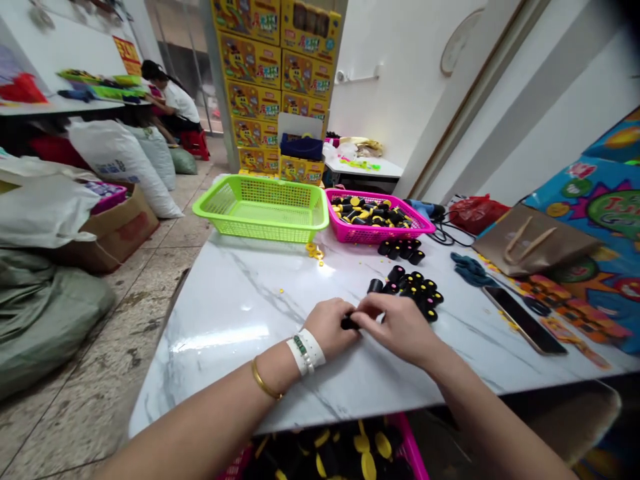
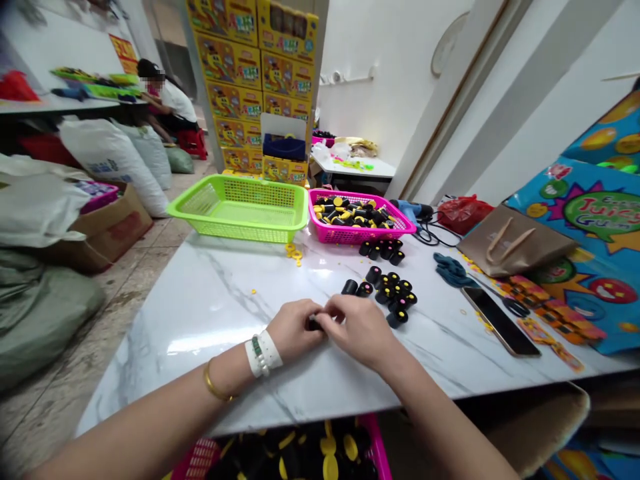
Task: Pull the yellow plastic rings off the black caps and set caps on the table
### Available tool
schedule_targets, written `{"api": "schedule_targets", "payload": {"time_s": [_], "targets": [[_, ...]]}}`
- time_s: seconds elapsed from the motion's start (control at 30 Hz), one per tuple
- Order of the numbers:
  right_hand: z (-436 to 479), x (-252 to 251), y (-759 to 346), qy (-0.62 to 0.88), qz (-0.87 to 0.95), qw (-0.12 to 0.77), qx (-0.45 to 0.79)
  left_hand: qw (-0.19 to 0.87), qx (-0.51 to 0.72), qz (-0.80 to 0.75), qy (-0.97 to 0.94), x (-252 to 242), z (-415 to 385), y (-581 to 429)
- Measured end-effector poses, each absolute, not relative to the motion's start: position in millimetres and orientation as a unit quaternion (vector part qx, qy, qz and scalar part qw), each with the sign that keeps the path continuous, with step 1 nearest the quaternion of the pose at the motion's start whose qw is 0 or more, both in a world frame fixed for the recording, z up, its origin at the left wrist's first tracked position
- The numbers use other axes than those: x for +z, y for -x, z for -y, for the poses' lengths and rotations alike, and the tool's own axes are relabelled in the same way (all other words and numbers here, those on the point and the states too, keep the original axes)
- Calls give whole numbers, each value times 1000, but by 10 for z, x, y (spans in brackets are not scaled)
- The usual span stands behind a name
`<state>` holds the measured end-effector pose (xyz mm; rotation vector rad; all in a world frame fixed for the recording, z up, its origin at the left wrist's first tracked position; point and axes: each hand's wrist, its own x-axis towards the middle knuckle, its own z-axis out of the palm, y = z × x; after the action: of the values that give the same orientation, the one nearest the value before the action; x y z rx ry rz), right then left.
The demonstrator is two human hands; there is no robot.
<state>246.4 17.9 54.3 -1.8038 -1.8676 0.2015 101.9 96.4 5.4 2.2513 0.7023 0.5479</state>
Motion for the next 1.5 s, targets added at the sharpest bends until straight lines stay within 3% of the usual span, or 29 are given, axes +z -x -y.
{"api": "schedule_targets", "payload": {"time_s": [0.17,0.37,0.47,0.73,0.97,1.23,1.5], "targets": [[-842,756,-2175,571,764,294,62,339,173,-282,-881,59,-925,-1011],[-1698,550,-1684,449,874,108,151,397,184,-231,-869,38,-976,-997],[-1849,423,-1634,438,885,67,144,409,203,-232,-859,14,-1001,-995],[-1712,301,-1901,558,822,92,64,382,198,-267,-862,55,-986,-993],[-1910,392,-2361,693,711,117,7,296,215,-357,-860,91,-1027,-981],[-1842,310,-2547,708,699,81,49,258,226,-418,-841,74,-1267,-958],[-1711,294,-2536,685,716,111,82,241,203,-394,-864,85,-1255,-952]]}}
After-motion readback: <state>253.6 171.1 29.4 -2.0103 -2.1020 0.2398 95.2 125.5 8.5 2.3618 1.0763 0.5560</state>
